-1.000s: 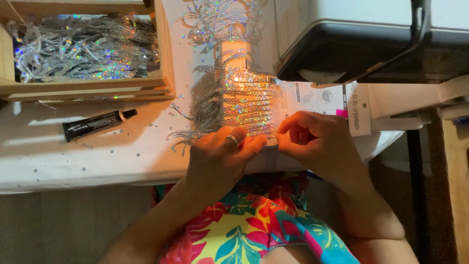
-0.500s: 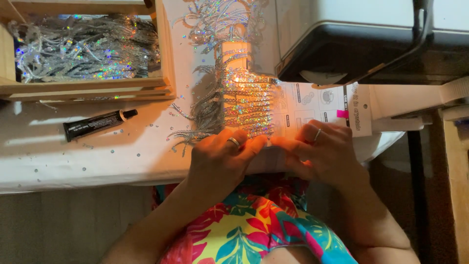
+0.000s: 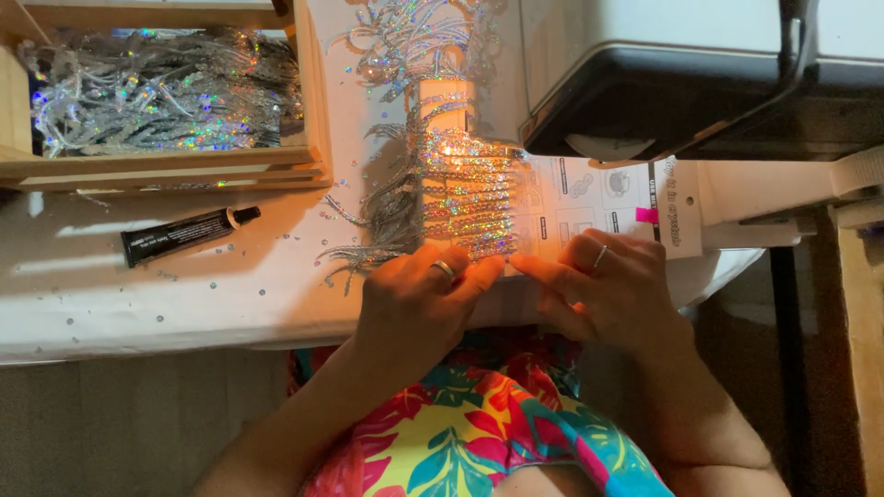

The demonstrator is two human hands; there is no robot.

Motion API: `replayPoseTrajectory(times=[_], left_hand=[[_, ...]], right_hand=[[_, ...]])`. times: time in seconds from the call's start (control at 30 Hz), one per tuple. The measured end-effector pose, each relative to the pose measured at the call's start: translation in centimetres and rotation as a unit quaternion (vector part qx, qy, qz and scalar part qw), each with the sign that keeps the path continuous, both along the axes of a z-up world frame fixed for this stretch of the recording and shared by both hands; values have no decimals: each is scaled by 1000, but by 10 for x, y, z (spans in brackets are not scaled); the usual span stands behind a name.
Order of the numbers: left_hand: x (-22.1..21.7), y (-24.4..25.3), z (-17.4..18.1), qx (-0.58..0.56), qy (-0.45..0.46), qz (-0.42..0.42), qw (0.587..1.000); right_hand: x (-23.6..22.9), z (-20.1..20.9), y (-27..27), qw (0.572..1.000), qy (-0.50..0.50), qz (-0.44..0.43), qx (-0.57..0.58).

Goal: The person is picking up and untangling silver decorative fringe strips from a wooden crate at a sewing workstation.

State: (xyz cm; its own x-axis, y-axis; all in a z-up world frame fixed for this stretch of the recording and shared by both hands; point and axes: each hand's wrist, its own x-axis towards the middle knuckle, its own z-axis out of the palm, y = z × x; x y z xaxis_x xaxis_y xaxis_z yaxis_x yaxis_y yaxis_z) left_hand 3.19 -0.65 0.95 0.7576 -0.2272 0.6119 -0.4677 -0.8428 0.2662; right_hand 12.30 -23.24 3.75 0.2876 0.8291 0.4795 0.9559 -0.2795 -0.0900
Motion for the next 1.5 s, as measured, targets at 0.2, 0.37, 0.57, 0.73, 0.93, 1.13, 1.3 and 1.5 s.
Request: replayPoseTrajectory(times=[0.2, 0.37, 0.57, 0.73, 0.93, 1.13, 1.3, 1.5], left_hand=[[2, 1, 1, -7, 0, -2, 1000], [4, 4, 5, 16, -12, 24, 1000], [-2, 12, 6, -89, 81, 20, 993], [-5, 18, 4, -136, 107, 41, 984], [-12, 23, 5, -118, 100, 79, 985], [-18, 34, -9, -93, 73, 114, 986], [-26, 48, -10, -79, 104, 156, 979], [-29, 98, 35, -123, 71, 155, 978]], right_hand=[[2, -3, -1, 1000, -2, 0, -21], [2, -1, -1, 999, 11, 2, -38], [2, 3, 5, 1000, 14, 20, -12], [2, 8, 9, 1000, 20, 17, -12], [4, 9, 10, 1000, 12, 21, -11], [0, 5, 7, 999, 16, -14, -29], [-3, -13, -8, 995, 20, -66, -70], [-5, -18, -10, 991, 21, -103, -81]])
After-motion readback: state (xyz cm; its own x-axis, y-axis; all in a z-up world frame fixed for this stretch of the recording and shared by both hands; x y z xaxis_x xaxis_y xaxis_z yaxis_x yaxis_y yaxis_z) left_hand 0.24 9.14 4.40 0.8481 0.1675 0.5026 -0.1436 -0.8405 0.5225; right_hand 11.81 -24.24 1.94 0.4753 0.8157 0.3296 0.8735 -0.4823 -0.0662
